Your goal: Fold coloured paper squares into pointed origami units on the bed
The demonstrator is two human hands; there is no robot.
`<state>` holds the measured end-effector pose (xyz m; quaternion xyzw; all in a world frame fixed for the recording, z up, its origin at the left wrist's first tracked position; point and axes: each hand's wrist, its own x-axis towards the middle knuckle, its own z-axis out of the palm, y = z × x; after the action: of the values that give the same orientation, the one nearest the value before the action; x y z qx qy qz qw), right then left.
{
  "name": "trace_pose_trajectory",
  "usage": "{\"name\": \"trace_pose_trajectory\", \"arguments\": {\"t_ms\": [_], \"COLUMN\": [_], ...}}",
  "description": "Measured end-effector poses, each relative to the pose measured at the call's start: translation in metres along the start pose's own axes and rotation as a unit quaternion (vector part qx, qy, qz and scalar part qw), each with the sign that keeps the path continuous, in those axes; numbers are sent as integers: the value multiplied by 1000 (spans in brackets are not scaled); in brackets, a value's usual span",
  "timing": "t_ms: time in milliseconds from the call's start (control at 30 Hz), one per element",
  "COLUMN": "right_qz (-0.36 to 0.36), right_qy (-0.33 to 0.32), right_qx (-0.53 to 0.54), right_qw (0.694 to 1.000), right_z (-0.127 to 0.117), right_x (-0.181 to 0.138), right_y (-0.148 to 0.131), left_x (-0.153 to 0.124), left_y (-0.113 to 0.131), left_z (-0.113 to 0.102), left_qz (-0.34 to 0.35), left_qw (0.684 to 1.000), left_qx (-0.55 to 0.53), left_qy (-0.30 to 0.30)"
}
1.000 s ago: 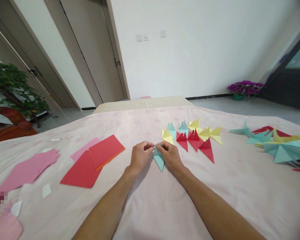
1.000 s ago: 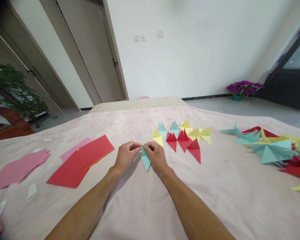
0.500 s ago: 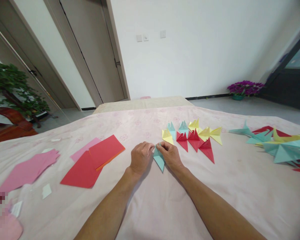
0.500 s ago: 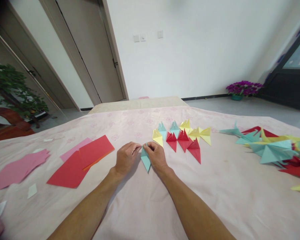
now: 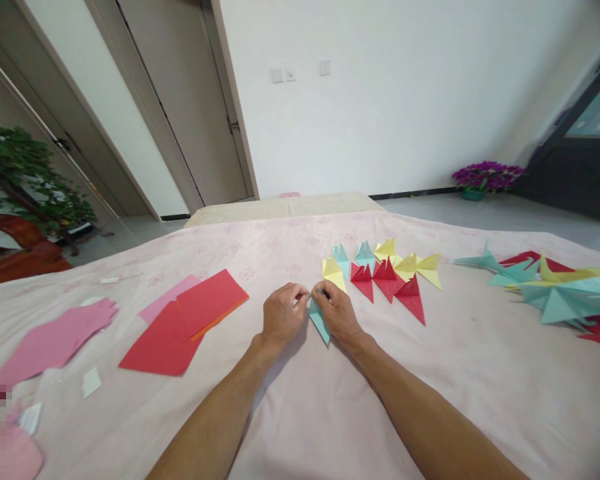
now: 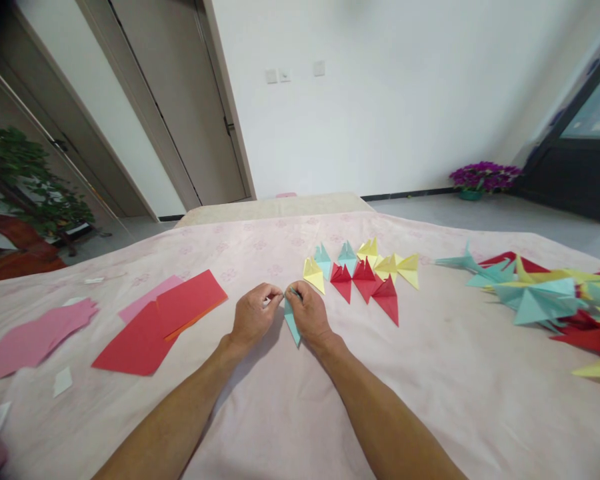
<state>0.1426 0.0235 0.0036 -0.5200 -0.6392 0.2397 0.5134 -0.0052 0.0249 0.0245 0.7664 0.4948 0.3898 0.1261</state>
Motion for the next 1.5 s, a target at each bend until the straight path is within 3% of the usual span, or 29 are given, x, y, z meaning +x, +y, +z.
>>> {"name": "trace_pose_trajectory", "arguments": {"t_ms": [367,567,767,867,1067,1233,1367,1500], "right_qz": [55,53,53,60,44,56,42,7], "right_qy": [-2,3,17,12,-4,-25,-39,-75], "right_qx": [102,90,112,77,-119,-91,-39,-34], "right_qw": [993,995,992,995,992,994,998,997], "right_z": [-7,-6,-3,-7,-22,-25,-28,-35], "right_x": [0,0,0,1,5,6,8,10], "right_y": [14,18,22,24,29,30,28,26], "left_x": [-2,0,2,2,12,31,37,32], "left_y": [-13,-18,-20,-19,-19,-22,-25,-31], "left_z": [2,4,14,16,15,17,20,22], "left_qz": [-74,14,48,53,50,39,29,34], "left_qw": [993,992,972,961,938,913,916,934], "left_qx": [-60,-9,92,136,177,178,155,131], "left_qy": [-72,-125,-210,-234,-294,-365,-369,-332]}}
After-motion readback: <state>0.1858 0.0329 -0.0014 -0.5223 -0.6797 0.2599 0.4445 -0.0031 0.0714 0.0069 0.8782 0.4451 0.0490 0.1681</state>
